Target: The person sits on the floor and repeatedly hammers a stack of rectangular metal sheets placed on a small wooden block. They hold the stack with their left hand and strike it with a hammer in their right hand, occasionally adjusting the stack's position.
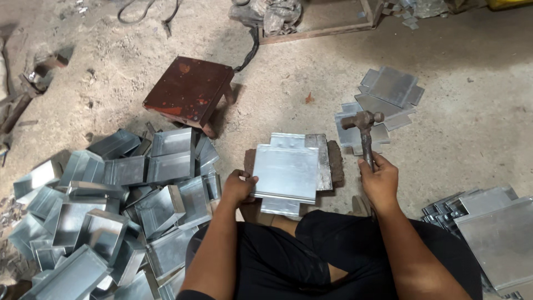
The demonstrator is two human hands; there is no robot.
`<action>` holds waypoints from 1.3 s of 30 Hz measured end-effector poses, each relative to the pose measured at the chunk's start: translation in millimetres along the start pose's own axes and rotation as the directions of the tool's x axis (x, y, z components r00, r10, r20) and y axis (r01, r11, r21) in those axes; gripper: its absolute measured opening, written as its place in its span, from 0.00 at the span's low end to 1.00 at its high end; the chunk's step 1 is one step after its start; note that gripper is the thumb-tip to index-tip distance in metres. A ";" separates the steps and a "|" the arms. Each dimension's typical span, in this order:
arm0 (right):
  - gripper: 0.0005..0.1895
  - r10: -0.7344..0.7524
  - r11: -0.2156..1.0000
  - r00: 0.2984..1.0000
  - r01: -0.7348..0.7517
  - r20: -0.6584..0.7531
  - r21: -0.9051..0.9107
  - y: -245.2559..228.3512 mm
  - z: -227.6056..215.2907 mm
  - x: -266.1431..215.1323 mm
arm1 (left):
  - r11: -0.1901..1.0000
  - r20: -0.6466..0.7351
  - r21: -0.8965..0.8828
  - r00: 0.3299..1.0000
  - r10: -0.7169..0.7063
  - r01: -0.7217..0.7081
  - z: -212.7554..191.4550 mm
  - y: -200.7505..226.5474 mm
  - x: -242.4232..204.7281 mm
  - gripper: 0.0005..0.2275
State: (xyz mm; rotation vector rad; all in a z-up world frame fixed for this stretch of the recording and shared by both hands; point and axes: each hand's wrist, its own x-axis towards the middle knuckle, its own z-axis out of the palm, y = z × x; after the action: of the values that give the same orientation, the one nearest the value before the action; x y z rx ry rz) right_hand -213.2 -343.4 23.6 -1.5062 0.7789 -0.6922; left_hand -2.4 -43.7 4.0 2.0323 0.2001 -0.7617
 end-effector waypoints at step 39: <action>0.23 -0.151 0.910 0.957 0.232 0.246 -0.343 -12.1 54.2 -33.4 | 0.916 -0.037 0.240 0.940 0.341 -0.323 20.4 -34.4 17.4 0.15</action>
State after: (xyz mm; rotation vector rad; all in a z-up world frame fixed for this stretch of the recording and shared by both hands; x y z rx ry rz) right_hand -188.6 -284.1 32.2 -1.9870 0.6203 -0.5318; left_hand -11.9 -43.7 -38.6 2.2399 -0.1981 -0.5094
